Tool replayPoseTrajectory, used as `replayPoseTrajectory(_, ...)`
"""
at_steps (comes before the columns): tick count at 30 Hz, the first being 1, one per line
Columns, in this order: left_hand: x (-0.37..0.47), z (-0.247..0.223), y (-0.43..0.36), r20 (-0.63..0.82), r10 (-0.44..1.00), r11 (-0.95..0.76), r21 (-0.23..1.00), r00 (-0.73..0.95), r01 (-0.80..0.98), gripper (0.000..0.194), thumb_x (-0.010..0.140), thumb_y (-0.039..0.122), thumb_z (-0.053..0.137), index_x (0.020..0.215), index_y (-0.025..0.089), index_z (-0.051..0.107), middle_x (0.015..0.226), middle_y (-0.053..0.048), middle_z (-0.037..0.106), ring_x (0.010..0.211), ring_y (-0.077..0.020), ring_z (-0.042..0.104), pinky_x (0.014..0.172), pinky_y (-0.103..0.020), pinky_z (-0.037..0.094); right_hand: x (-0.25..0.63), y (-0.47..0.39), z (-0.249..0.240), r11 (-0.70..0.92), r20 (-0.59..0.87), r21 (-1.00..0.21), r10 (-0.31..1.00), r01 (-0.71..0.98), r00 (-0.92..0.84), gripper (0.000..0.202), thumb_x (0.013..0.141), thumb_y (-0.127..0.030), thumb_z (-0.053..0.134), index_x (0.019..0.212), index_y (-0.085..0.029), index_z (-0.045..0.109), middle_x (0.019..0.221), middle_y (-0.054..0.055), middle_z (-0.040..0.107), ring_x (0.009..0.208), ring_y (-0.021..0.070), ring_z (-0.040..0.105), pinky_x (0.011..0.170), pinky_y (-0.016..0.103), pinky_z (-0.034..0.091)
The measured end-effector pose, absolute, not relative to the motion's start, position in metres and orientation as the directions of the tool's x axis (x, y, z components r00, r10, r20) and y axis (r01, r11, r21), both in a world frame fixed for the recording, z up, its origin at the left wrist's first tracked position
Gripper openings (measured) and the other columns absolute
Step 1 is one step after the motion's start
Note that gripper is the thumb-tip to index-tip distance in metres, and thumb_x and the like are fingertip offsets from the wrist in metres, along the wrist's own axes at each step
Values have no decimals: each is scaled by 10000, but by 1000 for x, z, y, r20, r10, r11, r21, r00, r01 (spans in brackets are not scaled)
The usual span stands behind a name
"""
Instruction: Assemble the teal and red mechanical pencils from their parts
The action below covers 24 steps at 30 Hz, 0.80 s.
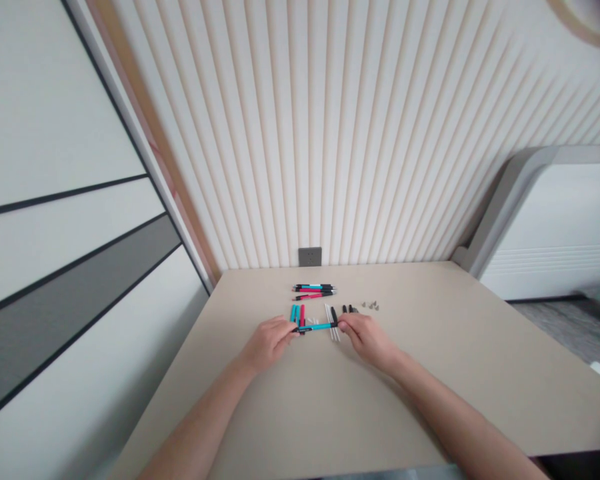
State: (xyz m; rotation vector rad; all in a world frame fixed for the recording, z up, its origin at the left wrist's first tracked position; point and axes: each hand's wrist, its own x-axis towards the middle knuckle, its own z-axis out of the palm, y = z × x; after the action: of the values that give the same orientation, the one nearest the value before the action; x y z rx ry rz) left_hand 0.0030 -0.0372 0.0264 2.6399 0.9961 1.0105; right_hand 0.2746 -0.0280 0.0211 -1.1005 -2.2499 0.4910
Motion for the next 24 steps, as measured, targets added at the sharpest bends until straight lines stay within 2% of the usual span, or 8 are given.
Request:
replayPoseTrajectory(5, 9, 27, -42, 349, 811, -573, 639, 470, 513, 391, 959, 351, 406, 689, 144, 600, 594, -9, 574, 562, -114, 505, 563, -209, 386, 278, -29, 22, 682, 468, -326, 718, 655, -515, 377, 994, -352, 314, 794, -172, 578, 703, 59, 578, 678, 166, 502, 670, 284, 343)
replayPoseTrajectory(7, 10, 26, -42, 235, 866, -453, 743, 441, 492, 409, 962, 388, 385, 739, 136, 618, 563, 5, 580, 503, -102, 483, 517, -199, 366, 277, -31, 25, 705, 500, -264, 683, 658, -532, 362, 992, -345, 336, 808, -167, 592, 723, 74, 594, 701, 173, 511, 691, 292, 344)
replayPoseTrajectory(9, 9, 25, -40, 194, 886, -396, 789, 421, 470, 422, 965, 410, 367, 805, 125, 634, 550, 8, 587, 482, -102, 478, 498, -196, 361, 276, -32, 28, 705, 508, -276, 684, 653, -524, 346, 988, -354, 348, 856, -165, 606, 755, 85, 607, 729, 181, 521, 704, 296, 355)
replayPoseTrajectory(12, 4, 24, -36, 296, 856, -493, 718, 424, 492, 408, 964, 390, 381, 803, 130, 650, 599, -9, 611, 541, -116, 521, 559, -209, 403, 274, -33, 31, 650, 431, -475, 760, 593, -487, 339, 983, -394, 351, 961, -175, 610, 815, 77, 620, 752, 176, 535, 691, 283, 382)
replayPoseTrajectory(15, -5, 24, -31, 481, 729, -684, 522, 486, 509, 308, 963, 319, 410, 926, 145, 663, 697, -40, 638, 658, -144, 563, 642, -240, 438, 273, -31, 27, 500, 253, -734, 830, 460, -497, 429, 967, -486, 332, 919, -174, 623, 774, 39, 612, 694, 147, 528, 636, 256, 387)
replayPoseTrajectory(18, -11, 25, -29, 572, 606, -786, 324, 553, 526, 248, 959, 257, 428, 1043, 149, 636, 770, -66, 649, 698, -157, 561, 650, -260, 442, 272, -27, 20, 272, 76, -920, 830, 282, -552, 587, 940, -594, 262, 865, -142, 630, 679, 20, 583, 605, 121, 495, 599, 249, 392)
replayPoseTrajectory(21, -11, 26, -30, 598, 558, -805, 222, 576, 551, 228, 954, 234, 445, 1069, 150, 622, 805, -70, 654, 711, -160, 565, 661, -271, 450, 272, -24, 14, 53, -69, -982, 789, 181, -610, 654, 891, -675, 285, 926, -118, 626, 667, 24, 592, 537, 101, 477, 535, 234, 374)
replayPoseTrajectory(24, -10, 27, -30, 622, 547, -803, 203, 560, 560, 210, 945, 226, 468, 1077, 152, 614, 802, -63, 656, 708, -158, 567, 660, -270, 452, 273, -23, 13, -23, -122, -986, 771, 164, -625, 642, 853, -700, 362, 901, -113, 620, 659, 21, 592, 509, 86, 470, 498, 216, 343)
